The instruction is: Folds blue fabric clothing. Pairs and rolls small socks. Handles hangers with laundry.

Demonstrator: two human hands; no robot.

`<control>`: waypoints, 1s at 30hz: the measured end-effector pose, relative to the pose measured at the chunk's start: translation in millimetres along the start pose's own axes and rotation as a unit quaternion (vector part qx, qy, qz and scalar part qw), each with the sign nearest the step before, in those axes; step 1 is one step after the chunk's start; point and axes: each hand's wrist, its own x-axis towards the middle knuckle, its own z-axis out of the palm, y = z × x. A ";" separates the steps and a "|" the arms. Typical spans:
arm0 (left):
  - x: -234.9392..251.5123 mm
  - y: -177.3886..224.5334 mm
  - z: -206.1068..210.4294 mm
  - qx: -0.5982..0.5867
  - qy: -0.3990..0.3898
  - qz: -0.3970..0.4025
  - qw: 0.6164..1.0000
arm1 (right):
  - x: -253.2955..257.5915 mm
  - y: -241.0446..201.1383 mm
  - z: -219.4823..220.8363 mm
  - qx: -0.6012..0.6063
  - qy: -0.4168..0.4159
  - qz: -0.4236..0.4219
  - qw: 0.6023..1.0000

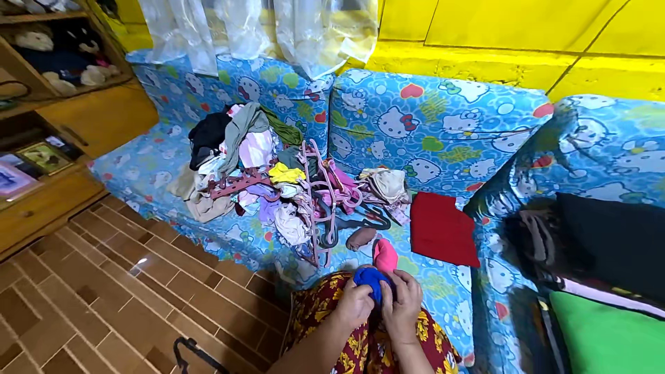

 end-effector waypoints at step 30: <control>9.2 14.9 -1.4 -0.059 0.044 -0.133 0.988 | 5.9 -1.3 -12.4 0.506 -0.010 0.481 0.716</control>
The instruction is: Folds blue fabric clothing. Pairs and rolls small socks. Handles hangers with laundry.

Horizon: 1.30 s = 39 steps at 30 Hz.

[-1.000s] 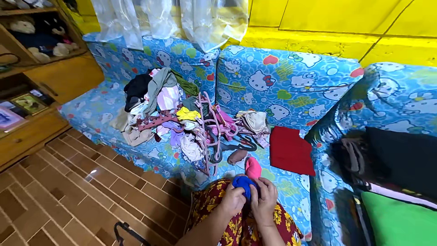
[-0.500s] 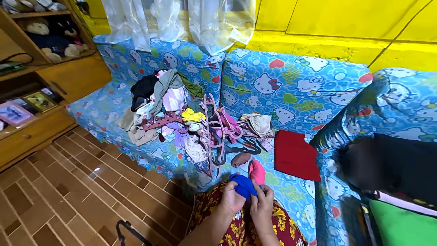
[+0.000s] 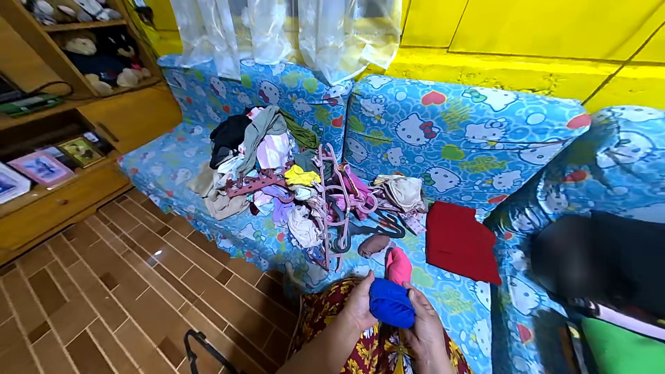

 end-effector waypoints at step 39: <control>3.7 -4.2 -0.7 -0.096 0.048 0.156 0.982 | -20.4 38.2 20.2 -0.229 -0.023 -0.195 0.953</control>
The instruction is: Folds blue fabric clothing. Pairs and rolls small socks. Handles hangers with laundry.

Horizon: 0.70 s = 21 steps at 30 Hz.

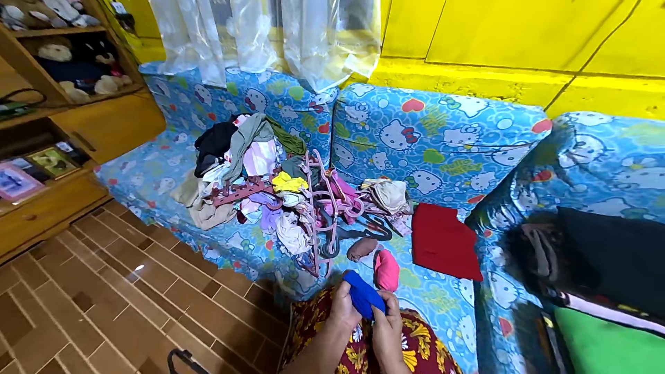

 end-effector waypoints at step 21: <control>14.5 12.3 -7.1 0.261 -0.150 -0.029 0.953 | 21.3 -3.2 -33.2 -0.093 0.057 -0.303 0.947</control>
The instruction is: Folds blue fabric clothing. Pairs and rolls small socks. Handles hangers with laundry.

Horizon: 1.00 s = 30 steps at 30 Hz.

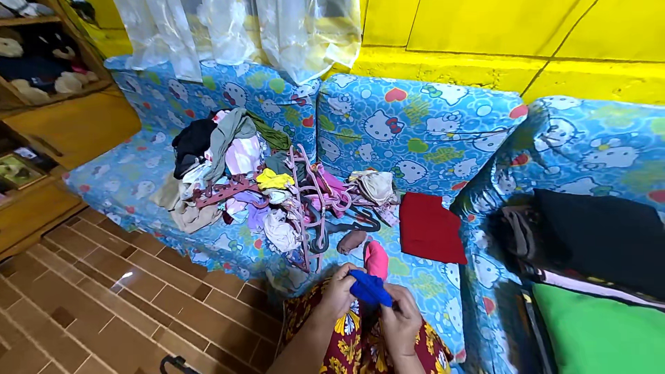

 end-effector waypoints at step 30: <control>-4.7 -0.3 5.8 0.131 -0.017 -0.007 0.991 | 35.8 -15.7 -4.3 0.268 0.194 0.430 0.840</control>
